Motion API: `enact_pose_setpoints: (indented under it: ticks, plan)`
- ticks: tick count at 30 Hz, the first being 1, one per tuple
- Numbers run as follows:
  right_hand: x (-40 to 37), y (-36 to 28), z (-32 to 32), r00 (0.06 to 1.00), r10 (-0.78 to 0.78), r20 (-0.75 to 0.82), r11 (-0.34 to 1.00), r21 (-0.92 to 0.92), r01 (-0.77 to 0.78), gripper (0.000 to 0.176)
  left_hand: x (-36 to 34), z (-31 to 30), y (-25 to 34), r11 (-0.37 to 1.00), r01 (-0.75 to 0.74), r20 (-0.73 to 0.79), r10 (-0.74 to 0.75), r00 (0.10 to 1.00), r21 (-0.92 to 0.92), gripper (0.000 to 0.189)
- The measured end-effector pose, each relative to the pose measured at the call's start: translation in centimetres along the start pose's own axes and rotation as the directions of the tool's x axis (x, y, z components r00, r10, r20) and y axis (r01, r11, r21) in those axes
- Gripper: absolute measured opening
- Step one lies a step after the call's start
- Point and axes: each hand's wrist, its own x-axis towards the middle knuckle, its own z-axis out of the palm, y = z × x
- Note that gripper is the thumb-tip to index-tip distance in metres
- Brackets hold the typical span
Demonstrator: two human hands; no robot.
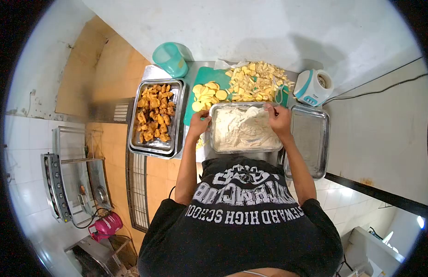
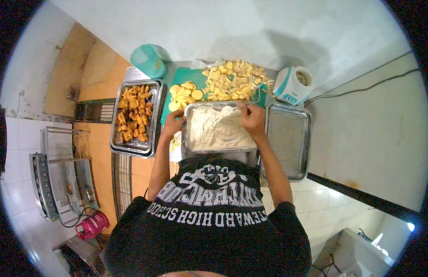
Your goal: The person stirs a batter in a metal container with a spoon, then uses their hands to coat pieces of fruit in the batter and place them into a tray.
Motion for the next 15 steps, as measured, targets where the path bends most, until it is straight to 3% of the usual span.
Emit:
enact_pose_setpoints:
  ticks: [1, 3, 7, 9, 10, 12, 13, 15]
  plan:
    - [0.1, 0.3, 0.2, 1.0, 0.005, -0.001, 1.0, -0.002, -0.005, 0.016, 0.0, 0.0, 0.1, 1.0, 0.001, 0.005, -0.001, 1.0, 0.0, 0.034]
    - [0.2, 0.6, 1.1, 0.963, -0.236, -0.129, 0.954, 0.156, 0.255, 0.012, 0.0, -0.1, 0.3, 1.0, 0.014, 0.024, -0.014, 1.0, 0.008, 0.036]
    - [-1.6, -0.2, 6.3, 0.949, -0.309, -0.064, 0.909, 0.274, 0.315, 0.014, 0.3, 0.5, -0.6, 0.996, -0.087, -0.078, 0.085, 0.993, -0.02, 0.027]
    - [-2.5, -1.5, 7.8, 0.88, -0.467, 0.084, 0.853, 0.305, 0.423, 0.017, 0.3, 0.3, -0.7, 0.997, -0.064, -0.056, 0.061, 0.997, -0.045, 0.028]
    - [-2.8, -1.7, 7.7, 0.88, -0.468, 0.084, 0.851, 0.311, 0.423, 0.017, 0.4, 0.3, -0.8, 0.996, -0.067, -0.052, 0.064, 0.997, -0.057, 0.029]
    - [-3.2, -2.0, 6.6, 0.796, -0.514, 0.319, 0.843, 0.358, 0.402, 0.016, 0.6, 0.1, -0.9, 0.997, -0.065, -0.041, 0.063, 0.997, -0.042, 0.029]
    - [-3.3, -2.0, 5.6, 0.797, -0.514, 0.318, 0.843, 0.357, 0.402, 0.016, 0.7, 0.1, -0.9, 0.998, -0.061, -0.029, 0.06, 0.998, -0.031, 0.029]
    - [-3.4, -1.7, 3.2, 0.756, -0.459, 0.467, 0.881, 0.351, 0.318, 0.016, 0.8, 0.0, -1.0, 0.997, -0.064, -0.032, 0.063, 0.998, -0.048, 0.029]
